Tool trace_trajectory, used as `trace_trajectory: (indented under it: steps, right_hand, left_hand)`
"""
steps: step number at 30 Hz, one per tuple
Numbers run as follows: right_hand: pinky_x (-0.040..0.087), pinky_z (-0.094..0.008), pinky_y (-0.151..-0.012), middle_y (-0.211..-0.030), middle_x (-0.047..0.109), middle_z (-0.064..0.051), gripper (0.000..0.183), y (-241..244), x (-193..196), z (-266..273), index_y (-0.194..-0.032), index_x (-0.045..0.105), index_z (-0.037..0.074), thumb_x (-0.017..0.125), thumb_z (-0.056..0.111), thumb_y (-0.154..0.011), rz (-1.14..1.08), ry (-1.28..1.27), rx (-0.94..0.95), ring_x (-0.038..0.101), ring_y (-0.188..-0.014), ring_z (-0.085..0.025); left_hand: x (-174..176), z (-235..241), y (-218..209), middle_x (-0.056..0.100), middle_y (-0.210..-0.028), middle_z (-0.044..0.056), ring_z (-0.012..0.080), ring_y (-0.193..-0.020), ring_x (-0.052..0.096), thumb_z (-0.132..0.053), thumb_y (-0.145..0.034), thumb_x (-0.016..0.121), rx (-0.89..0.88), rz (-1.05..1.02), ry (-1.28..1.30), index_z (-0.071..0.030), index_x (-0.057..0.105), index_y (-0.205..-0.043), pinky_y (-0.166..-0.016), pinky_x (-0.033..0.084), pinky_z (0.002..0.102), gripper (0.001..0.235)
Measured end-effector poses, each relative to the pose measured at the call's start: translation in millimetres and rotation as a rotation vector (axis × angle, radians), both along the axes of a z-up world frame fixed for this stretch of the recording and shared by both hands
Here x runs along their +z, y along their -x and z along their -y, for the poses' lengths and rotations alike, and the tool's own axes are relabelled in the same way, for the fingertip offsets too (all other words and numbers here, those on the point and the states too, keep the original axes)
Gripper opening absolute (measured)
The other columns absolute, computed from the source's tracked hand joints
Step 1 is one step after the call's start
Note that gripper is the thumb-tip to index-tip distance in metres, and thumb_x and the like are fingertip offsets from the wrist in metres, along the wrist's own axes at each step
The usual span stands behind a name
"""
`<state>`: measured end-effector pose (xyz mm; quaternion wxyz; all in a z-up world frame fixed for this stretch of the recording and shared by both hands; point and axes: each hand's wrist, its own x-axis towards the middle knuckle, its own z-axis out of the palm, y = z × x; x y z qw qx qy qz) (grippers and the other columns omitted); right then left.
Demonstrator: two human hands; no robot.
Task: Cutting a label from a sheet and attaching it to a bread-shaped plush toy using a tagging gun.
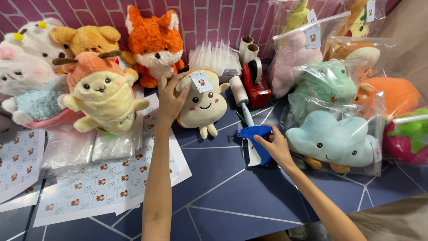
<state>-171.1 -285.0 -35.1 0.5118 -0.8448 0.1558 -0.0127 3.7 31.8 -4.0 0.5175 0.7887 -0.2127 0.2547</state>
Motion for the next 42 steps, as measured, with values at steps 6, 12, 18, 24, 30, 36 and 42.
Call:
trace_trajectory:
  steps: [6,12,18,24,30,36,42]
  right_hand:
    - [0.056,-0.049,-0.087,-0.105,0.074,-0.025,0.066,-5.2,-4.0,0.2,-0.139,0.058,0.016,0.079,0.048,-0.085,0.003,0.039,-0.036,0.072,-0.103,-0.039]
    - [0.054,-0.057,-0.095,-0.128,0.06,-0.031,0.072,-1.0,2.9,-7.2,-0.141,0.054,0.004,0.078,0.044,-0.086,0.11,0.21,0.051,0.061,-0.119,-0.049]
    - [0.057,-0.052,-0.092,-0.129,0.056,-0.025,0.068,2.9,-2.6,-10.4,-0.138,0.057,0.0,0.076,0.044,-0.089,0.155,0.475,0.148,0.062,-0.12,-0.045]
    - [0.057,-0.053,-0.096,-0.134,0.049,-0.03,0.069,7.2,7.7,-21.8,-0.147,0.046,0.0,0.074,0.029,-0.09,0.223,0.607,0.202,0.057,-0.125,-0.048]
    - [0.052,-0.053,-0.1,-0.14,0.045,-0.026,0.064,-6.3,18.5,-24.9,-0.147,0.049,0.005,0.072,0.028,-0.092,0.363,0.603,0.247,0.053,-0.129,-0.048]
    - [0.053,-0.048,-0.1,-0.133,0.054,-0.017,0.046,-98.1,9.5,-29.8,-0.139,0.061,0.011,0.07,0.029,-0.098,0.615,0.245,0.299,0.058,-0.124,-0.042]
    - [0.046,-0.048,-0.108,-0.137,0.052,-0.013,0.038,-173.7,33.7,-65.0,-0.145,0.058,0.016,0.054,0.03,-0.109,0.692,-0.132,0.42,0.05,-0.134,-0.032]
  left_hand:
    - [-4.9,-1.6,-3.3,0.045,-0.116,0.003,0.0259,-0.12,0.044,-0.022,-0.093,0.067,-0.001,0.019,-0.002,-0.025,0.068,-0.13,-0.109,0.034,0.044,0.037]
    - [-2.1,-1.5,-1.6,0.045,-0.117,0.003,0.0254,-0.12,0.044,-0.025,-0.093,0.067,-0.001,-0.008,-0.016,-0.027,0.068,-0.13,-0.11,0.034,0.044,0.038]
    - [-4.3,-5.7,-4.1,0.046,-0.12,0.004,0.0251,-0.121,0.045,-0.023,-0.093,0.068,-0.001,-0.029,-0.008,-0.027,0.067,-0.132,-0.11,0.036,0.044,0.039]
    - [-6.0,-9.0,-4.4,0.047,-0.121,0.006,0.0273,-0.12,0.046,-0.022,-0.095,0.067,-0.002,-0.025,-0.005,-0.025,0.064,-0.136,-0.108,0.038,0.045,0.041]
    - [-3.5,-11.6,-4.7,0.051,-0.122,0.006,0.0262,-0.12,0.05,-0.027,-0.095,0.069,-0.01,-0.02,0.006,-0.019,0.064,-0.133,-0.105,0.042,0.044,0.039]
    - [1.4,-16.6,-1.2,0.05,-0.13,0.01,0.0333,-0.127,0.051,-0.035,-0.095,0.073,-0.047,-0.096,0.008,-0.02,0.067,-0.132,-0.11,0.04,0.048,0.041]
    - [13.1,-20.6,7.3,0.062,-0.127,0.015,0.0334,-0.123,0.06,-0.039,-0.094,0.074,-0.146,-0.213,0.052,-0.026,0.064,-0.136,-0.106,0.045,0.048,0.044]
